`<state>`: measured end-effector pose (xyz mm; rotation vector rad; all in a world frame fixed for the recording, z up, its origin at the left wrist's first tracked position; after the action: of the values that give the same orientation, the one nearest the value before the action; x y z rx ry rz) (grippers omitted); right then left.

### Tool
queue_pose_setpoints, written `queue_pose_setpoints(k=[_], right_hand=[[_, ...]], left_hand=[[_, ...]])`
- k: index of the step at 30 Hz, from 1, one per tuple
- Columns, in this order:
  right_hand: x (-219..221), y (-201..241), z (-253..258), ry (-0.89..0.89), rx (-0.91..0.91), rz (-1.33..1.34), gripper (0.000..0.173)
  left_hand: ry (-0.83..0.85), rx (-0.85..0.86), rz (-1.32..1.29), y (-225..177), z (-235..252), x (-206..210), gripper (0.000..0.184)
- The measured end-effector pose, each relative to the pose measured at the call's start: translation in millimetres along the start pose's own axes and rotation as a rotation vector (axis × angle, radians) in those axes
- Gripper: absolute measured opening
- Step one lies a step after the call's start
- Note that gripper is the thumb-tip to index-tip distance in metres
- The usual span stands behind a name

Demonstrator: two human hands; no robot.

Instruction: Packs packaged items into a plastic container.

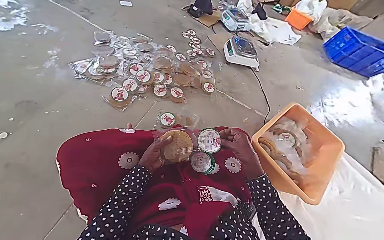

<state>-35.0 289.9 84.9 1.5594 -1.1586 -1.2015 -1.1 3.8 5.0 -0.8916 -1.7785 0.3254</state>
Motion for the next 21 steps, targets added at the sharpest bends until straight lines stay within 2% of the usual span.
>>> queue_pose_setpoints(k=[9,13,18,21], right_hand=[[27,5,5,0.163,0.032,0.046,0.018],[44,6,7,0.186,-0.011,0.058,0.014],[59,1,7,0.165,-0.084,-0.078,0.005],[68,1,3,0.189,-0.129,-0.168,0.005]], left_hand=[[0.025,-0.012,0.053,0,-2,1,0.025],[-0.023,-0.040,0.134,-13,-12,19,0.025],[0.047,-0.016,0.078,-3,-5,5,0.027],[0.080,-0.010,0.034,2,0,-3,0.029]])
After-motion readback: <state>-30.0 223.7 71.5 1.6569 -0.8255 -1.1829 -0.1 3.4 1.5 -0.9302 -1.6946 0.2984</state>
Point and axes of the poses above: each hand's wrist, its own z-axis towards the middle knuckle, its own x-axis out of the palm, y = z × x, the point moved 1 cm from there along z, towards the middle knuckle, and after that the axes turned 1 degree about z, right-handed, at the moved point
